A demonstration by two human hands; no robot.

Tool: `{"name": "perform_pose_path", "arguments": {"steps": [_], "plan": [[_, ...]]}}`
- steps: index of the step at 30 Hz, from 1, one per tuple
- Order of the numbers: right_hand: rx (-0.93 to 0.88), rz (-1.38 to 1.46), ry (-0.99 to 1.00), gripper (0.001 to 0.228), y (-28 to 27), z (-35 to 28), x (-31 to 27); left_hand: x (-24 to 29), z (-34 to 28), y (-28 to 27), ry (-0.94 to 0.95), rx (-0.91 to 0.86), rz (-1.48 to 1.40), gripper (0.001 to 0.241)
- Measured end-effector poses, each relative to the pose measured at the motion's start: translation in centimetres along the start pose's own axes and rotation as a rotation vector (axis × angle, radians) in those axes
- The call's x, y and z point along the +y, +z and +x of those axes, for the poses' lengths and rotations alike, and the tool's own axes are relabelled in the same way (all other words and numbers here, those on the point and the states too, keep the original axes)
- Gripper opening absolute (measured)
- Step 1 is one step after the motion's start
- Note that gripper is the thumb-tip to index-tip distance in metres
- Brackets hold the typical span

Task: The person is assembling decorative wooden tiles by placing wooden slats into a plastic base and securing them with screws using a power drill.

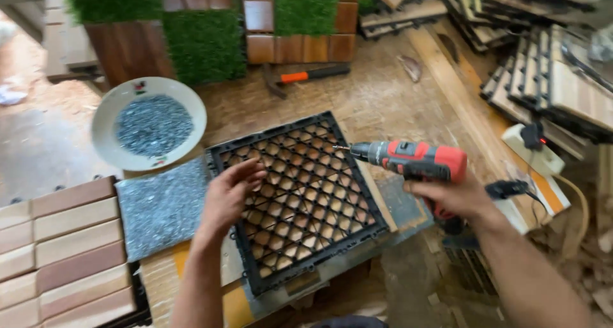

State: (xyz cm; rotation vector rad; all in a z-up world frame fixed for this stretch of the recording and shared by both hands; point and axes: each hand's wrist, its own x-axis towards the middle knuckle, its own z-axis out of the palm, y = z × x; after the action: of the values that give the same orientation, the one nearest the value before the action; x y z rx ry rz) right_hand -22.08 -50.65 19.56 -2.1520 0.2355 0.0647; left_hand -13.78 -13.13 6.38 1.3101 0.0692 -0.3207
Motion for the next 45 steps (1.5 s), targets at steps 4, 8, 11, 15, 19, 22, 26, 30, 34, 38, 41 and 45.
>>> {"name": "perform_pose_path", "arguments": {"steps": [4, 8, 11, 15, 19, 22, 26, 30, 34, 38, 41, 45], "plan": [[-0.040, -0.050, 0.167, 0.014, -3.1, 0.1, -2.2, 2.4, 0.1, -1.9, 0.018, 0.048, 0.196, 0.043], [-0.143, -0.174, 0.238, 0.010, -3.7, 1.2, -4.4, 1.4, 1.4, -3.2, 0.076, 0.277, 0.364, 0.040], [-0.168, -0.257, 0.286, 0.012, -3.0, 2.2, -5.9, 0.3, 2.1, -3.7, 0.129, 0.328, 0.412, 0.033], [-0.158, -0.380, 0.393, 0.015, -1.7, 3.4, -5.7, -1.9, 1.9, -3.0, 0.255, 0.291, 0.310, 0.023], [-0.183, -0.438, 0.444, 0.021, -0.8, 4.6, -6.9, -1.8, 1.2, -1.4, 0.198, 0.313, 0.364, 0.019], [-0.229, -0.470, 0.437, 0.024, 0.0, 5.5, -8.7, -1.7, 1.1, -0.4, 0.218, 0.297, 0.412, 0.009], [-0.344, -0.544, 0.394, 0.022, 0.2, 7.5, -9.6, -2.0, 1.1, 0.3, 0.272, 0.262, 0.363, 0.024], [-0.389, -0.626, 0.405, 0.023, 0.1, 8.8, -8.7, -2.4, 1.5, 0.6, 0.288, 0.305, 0.269, 0.018], [-0.383, -0.645, 0.391, 0.023, 0.3, 9.7, -7.5, -2.5, 1.6, 0.8, 0.265, 0.330, 0.277, 0.017], [-0.396, -0.676, 0.362, 0.040, 0.5, 8.7, -6.8, -2.3, 1.4, 1.3, 0.247, 0.307, 0.296, 0.015], [-0.494, -0.851, 0.251, 0.057, 0.6, 9.1, -7.9, -2.1, 1.5, 1.4, 0.254, 0.323, 0.320, 0.016], [-0.554, -1.133, 0.148, 0.048, 0.9, 8.9, -7.9, -2.0, 1.1, 1.8, 0.292, 0.350, 0.338, 0.017]]}}
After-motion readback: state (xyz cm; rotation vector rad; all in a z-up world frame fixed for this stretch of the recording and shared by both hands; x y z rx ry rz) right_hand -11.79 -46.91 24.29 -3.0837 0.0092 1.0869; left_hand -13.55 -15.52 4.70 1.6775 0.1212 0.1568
